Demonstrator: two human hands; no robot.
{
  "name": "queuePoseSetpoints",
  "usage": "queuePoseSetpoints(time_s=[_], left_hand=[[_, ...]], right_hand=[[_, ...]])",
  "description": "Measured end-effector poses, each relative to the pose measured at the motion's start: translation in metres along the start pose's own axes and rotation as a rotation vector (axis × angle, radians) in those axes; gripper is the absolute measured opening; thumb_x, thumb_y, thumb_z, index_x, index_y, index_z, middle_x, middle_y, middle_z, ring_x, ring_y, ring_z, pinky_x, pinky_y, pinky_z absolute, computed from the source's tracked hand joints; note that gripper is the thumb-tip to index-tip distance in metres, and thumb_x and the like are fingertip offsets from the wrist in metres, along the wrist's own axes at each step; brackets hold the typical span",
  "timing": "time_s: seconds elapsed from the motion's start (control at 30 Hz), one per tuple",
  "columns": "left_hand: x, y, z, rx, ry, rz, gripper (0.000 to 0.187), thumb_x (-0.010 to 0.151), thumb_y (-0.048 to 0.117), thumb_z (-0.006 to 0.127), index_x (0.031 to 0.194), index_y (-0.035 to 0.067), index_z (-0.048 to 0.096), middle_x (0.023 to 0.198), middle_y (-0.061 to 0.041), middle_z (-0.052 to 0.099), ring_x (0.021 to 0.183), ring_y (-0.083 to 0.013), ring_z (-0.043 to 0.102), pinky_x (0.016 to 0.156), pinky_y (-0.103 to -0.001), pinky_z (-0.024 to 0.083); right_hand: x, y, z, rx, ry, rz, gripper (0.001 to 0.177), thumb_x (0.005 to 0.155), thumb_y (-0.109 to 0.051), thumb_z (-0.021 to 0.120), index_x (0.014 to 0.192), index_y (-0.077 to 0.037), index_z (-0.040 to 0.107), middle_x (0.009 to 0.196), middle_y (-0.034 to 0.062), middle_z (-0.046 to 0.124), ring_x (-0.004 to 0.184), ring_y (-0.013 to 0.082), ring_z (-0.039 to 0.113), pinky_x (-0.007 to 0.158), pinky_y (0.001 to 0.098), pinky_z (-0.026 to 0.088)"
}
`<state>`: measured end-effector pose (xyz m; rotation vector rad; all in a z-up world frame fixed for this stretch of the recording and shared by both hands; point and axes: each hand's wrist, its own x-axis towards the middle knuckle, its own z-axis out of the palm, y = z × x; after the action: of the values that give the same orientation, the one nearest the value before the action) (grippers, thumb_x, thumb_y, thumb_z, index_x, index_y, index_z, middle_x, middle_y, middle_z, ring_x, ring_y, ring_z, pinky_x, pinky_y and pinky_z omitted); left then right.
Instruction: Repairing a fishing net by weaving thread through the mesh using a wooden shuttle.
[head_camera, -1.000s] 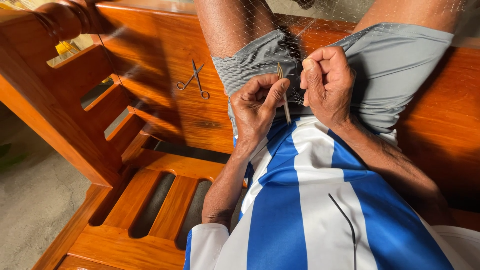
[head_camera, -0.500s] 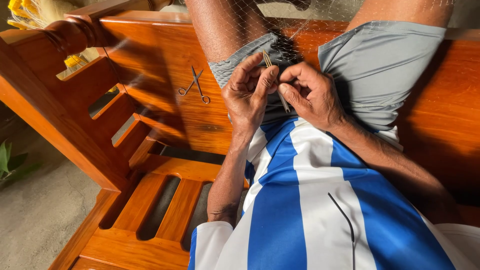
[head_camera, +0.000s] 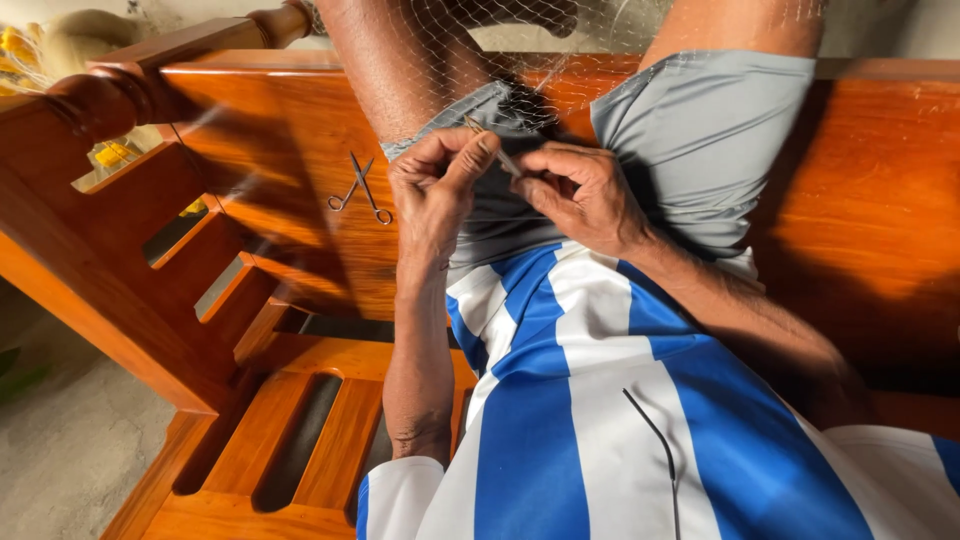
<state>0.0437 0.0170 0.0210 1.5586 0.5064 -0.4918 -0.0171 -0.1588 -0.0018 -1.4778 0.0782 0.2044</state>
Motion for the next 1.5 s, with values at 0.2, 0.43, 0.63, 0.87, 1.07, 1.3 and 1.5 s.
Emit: queuePoseSetpoints(time_s=[0.2, 0.43, 0.63, 0.87, 1.07, 1.3, 1.5], left_hand=[[0.006, 0.029, -0.012, -0.076, 0.256, 0.107, 0.008, 0.096, 0.012, 0.084, 0.096, 0.004, 0.080, 0.064, 0.001, 0.054, 0.051, -0.0009, 0.046, 0.042, -0.015, 0.039], [-0.040, 0.086, -0.014, -0.008, 0.208, 0.727, 0.020, 0.110, 0.010, 0.057, 0.096, -0.002, 0.052, 0.084, -0.025, 0.067, 0.071, -0.0245, 0.062, 0.066, -0.031, 0.048], [-0.097, 0.064, 0.006, -0.242, -0.508, 0.161, 0.007, 0.104, 0.003, 0.067, 0.102, -0.004, 0.069, 0.079, -0.014, 0.077, 0.065, -0.0183, 0.071, 0.065, -0.032, 0.061], [-0.080, 0.036, -0.001, -0.055, -0.330, 0.100, 0.006, 0.102, 0.006, 0.074, 0.099, 0.002, 0.075, 0.078, -0.010, 0.073, 0.072, -0.0178, 0.071, 0.067, -0.029, 0.059], [-0.040, 0.004, -0.017, 0.265, -0.017, 0.351, 0.007, 0.096, 0.005, 0.082, 0.102, 0.001, 0.080, 0.075, -0.014, 0.068, 0.067, -0.0239, 0.074, 0.058, -0.033, 0.062], [-0.043, 0.001, -0.009, 0.573, 0.015, 0.348, 0.009, 0.098, 0.025, 0.083, 0.103, 0.018, 0.081, 0.076, -0.007, 0.066, 0.073, -0.0253, 0.074, 0.066, -0.034, 0.058], [-0.038, 0.006, -0.004, 0.628, 0.035, 0.413, 0.008, 0.097, 0.020, 0.082, 0.103, 0.014, 0.080, 0.077, -0.010, 0.065, 0.079, -0.0340, 0.073, 0.068, -0.041, 0.059]], right_hand=[[-0.016, 0.021, -0.002, 0.128, 0.132, 0.265, 0.030, 0.108, -0.015, 0.071, 0.130, 0.005, 0.066, 0.107, 0.0178, 0.069, 0.082, 0.0168, 0.067, 0.067, 0.0286, 0.060], [-0.017, 0.023, 0.002, 0.014, 0.156, 0.265, 0.025, 0.116, -0.021, 0.065, 0.114, 0.003, 0.073, 0.090, 0.0172, 0.067, 0.077, 0.0172, 0.064, 0.061, 0.0287, 0.059], [0.001, -0.013, 0.014, 0.072, 0.052, 0.318, 0.021, 0.108, -0.020, 0.068, 0.098, -0.004, 0.077, 0.072, 0.0019, 0.054, 0.071, 0.0064, 0.047, 0.061, 0.0202, 0.043], [-0.006, 0.010, 0.007, 0.037, 0.116, 0.277, 0.010, 0.107, -0.007, 0.074, 0.106, 0.001, 0.080, 0.071, 0.0072, 0.067, 0.066, 0.0081, 0.055, 0.059, 0.0230, 0.048], [-0.014, 0.012, 0.006, 0.034, 0.170, 0.221, 0.011, 0.110, -0.006, 0.074, 0.108, 0.005, 0.078, 0.073, 0.0116, 0.066, 0.070, 0.0097, 0.059, 0.065, 0.0260, 0.052], [-0.010, 0.005, 0.008, 0.011, 0.151, 0.064, 0.011, 0.107, -0.002, 0.077, 0.105, 0.008, 0.080, 0.071, 0.0170, 0.064, 0.069, 0.0160, 0.062, 0.062, 0.0321, 0.052], [-0.007, 0.004, 0.008, 0.003, 0.137, 0.007, 0.012, 0.106, -0.002, 0.078, 0.105, 0.010, 0.080, 0.070, 0.0180, 0.065, 0.069, 0.0171, 0.063, 0.061, 0.0322, 0.051]])
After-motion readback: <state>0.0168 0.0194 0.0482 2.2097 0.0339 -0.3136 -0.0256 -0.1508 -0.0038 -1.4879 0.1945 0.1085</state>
